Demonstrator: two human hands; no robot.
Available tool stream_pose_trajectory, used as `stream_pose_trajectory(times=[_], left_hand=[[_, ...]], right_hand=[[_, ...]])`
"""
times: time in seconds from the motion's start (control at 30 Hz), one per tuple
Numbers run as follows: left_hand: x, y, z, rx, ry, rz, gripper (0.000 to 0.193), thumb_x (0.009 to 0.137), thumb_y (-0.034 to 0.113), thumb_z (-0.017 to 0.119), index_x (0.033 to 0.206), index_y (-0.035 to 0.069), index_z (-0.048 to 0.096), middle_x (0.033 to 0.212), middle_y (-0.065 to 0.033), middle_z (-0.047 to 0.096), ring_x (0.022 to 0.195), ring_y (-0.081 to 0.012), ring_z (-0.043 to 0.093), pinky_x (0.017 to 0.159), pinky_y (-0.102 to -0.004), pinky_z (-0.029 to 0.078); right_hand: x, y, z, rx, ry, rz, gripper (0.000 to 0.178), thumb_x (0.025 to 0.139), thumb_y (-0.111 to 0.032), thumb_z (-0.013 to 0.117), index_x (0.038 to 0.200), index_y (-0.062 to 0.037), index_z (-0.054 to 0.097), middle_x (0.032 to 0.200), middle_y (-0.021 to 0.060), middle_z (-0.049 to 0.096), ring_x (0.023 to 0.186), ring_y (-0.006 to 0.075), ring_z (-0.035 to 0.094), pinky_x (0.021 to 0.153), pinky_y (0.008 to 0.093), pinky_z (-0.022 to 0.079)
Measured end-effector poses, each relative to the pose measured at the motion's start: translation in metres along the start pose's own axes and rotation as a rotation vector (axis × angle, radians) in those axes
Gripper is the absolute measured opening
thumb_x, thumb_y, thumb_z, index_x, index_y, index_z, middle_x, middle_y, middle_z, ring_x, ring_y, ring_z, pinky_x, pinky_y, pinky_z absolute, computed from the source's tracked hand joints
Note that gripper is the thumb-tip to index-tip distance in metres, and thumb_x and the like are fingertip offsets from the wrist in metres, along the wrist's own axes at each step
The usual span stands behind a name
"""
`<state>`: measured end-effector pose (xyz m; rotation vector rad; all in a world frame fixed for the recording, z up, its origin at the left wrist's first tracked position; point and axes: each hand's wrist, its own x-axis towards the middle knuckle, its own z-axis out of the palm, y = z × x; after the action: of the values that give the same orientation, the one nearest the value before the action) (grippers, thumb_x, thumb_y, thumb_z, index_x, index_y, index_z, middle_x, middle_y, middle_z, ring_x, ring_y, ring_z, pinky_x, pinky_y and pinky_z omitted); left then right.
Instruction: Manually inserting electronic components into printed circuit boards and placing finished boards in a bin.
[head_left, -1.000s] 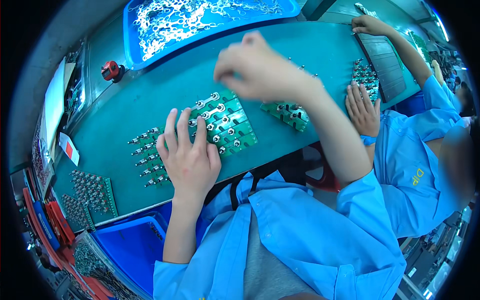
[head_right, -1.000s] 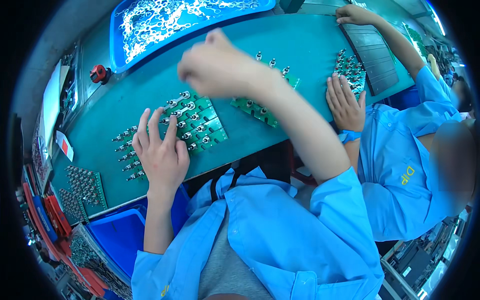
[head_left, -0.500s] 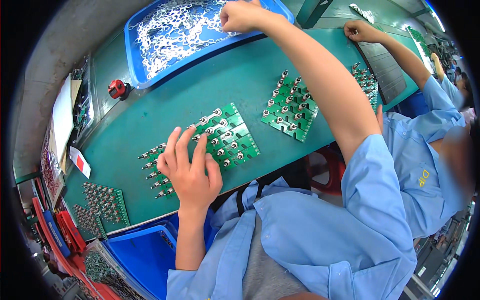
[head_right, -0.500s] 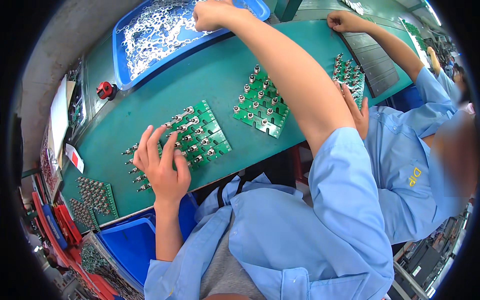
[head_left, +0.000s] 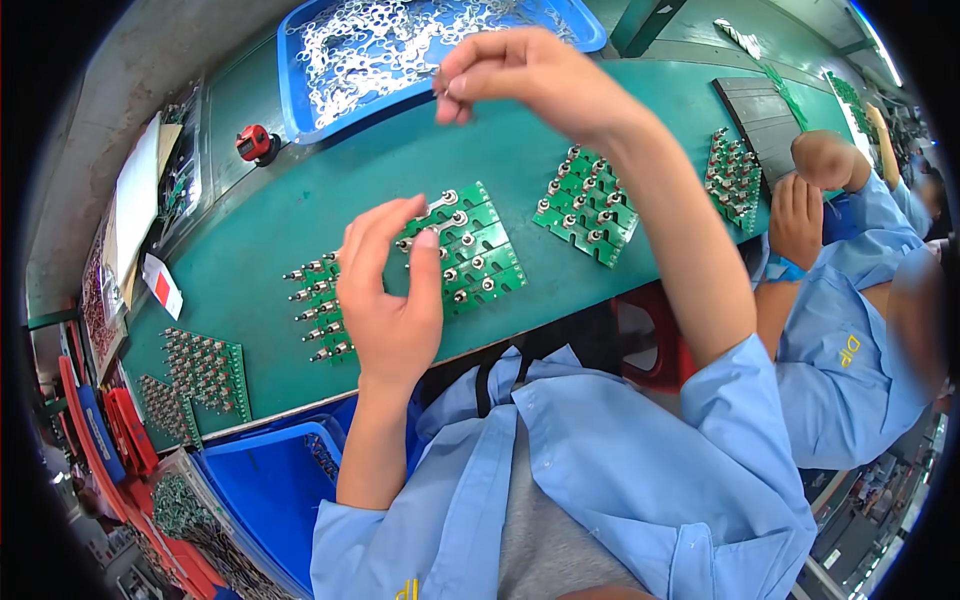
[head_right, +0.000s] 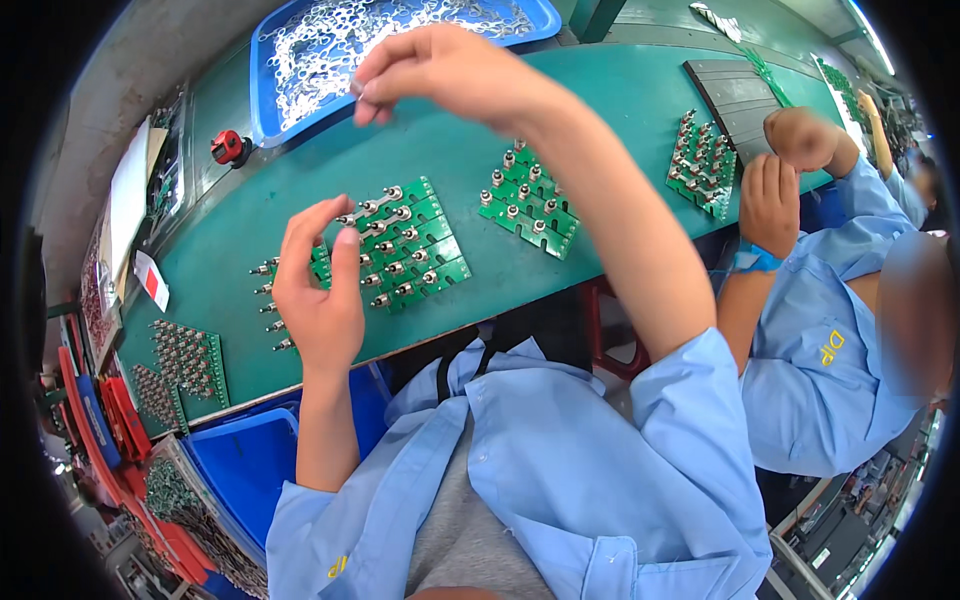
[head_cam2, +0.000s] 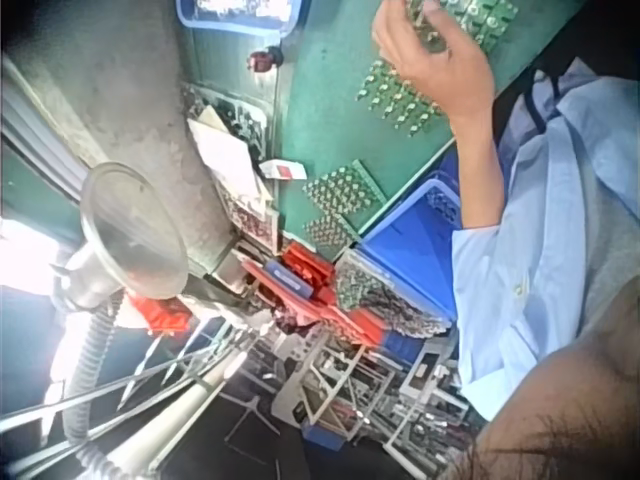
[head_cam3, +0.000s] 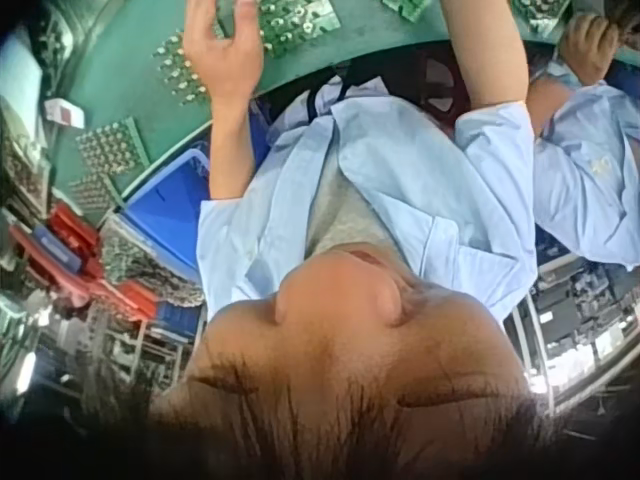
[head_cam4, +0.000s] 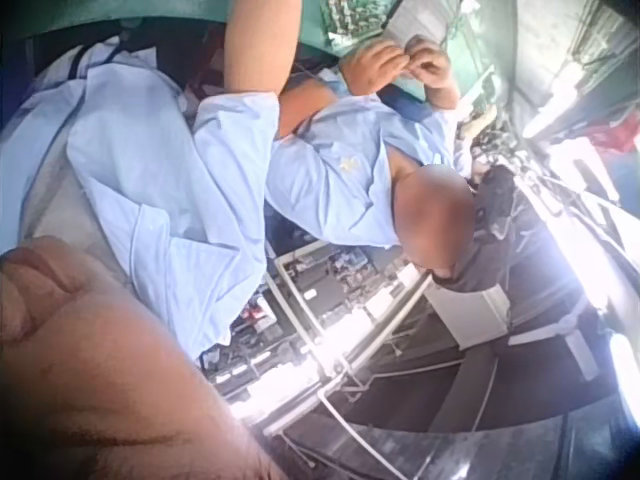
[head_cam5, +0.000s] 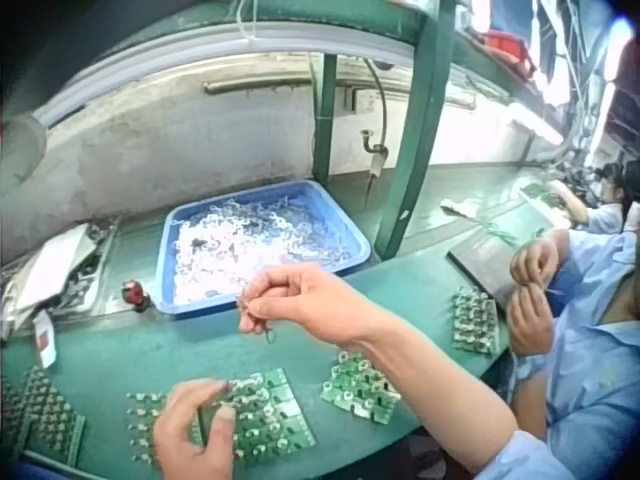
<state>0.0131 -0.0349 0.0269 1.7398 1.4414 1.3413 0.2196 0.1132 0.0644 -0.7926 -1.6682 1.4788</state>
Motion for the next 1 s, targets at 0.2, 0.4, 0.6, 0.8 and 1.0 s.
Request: stream_pose_trajectory(times=[0.2,0.4,0.6,0.8,1.0], left_hand=[[0.0,0.017,0.024,-0.174,0.016,-0.07,0.022,0.094,0.003,0.071,0.116,0.001,0.072,0.108,-0.0088,0.074,0.097,-0.02,0.066,0.089,-0.0312,0.049],[-0.023,0.011,0.028,-0.252,-0.035,-0.177,0.015,0.094,0.001,0.071,0.109,-0.001,0.074,0.103,-0.0077,0.074,0.09,-0.0173,0.064,0.082,-0.0285,0.05],[-0.066,0.001,0.036,-0.265,0.044,-0.165,0.013,0.091,-0.002,0.073,0.103,-0.001,0.075,0.1,-0.008,0.073,0.085,-0.0169,0.063,0.077,-0.0262,0.05],[-0.097,-0.002,0.037,-0.131,0.0,-0.142,0.019,0.087,-0.004,0.074,0.106,0.001,0.077,0.101,-0.0084,0.072,0.084,-0.019,0.062,0.077,-0.0279,0.052],[-0.059,0.001,-0.006,0.415,0.039,0.479,0.033,0.084,0.001,0.079,0.116,0.006,0.076,0.116,-0.0059,0.072,0.102,-0.0229,0.063,0.095,-0.0346,0.048]], right_hand=[[-0.064,0.003,0.061,0.404,0.11,-0.024,0.01,0.096,-0.006,0.068,0.105,-0.0032,0.071,0.113,0.0142,0.073,0.107,0.0237,0.068,0.098,0.0327,0.052],[-0.109,0.02,0.088,0.359,0.316,-0.003,0.011,0.093,-0.002,0.069,0.104,-0.002,0.071,0.109,0.011,0.071,0.102,0.0209,0.064,0.094,0.0317,0.051],[-0.142,0.053,0.115,-0.107,0.494,-0.238,0.011,0.09,0.001,0.069,0.1,-0.0011,0.072,0.098,0.0072,0.07,0.09,0.0189,0.062,0.085,0.0293,0.051],[-0.158,0.063,0.125,0.094,0.432,-0.098,0.007,0.091,0.001,0.066,0.096,-0.0012,0.07,0.094,0.0065,0.069,0.088,0.0181,0.061,0.083,0.0275,0.049],[-0.15,0.033,0.089,-0.155,0.146,0.009,0.005,0.092,-0.002,0.065,0.095,-0.0012,0.069,0.082,0.0043,0.067,0.074,0.0155,0.057,0.07,0.0273,0.047]])
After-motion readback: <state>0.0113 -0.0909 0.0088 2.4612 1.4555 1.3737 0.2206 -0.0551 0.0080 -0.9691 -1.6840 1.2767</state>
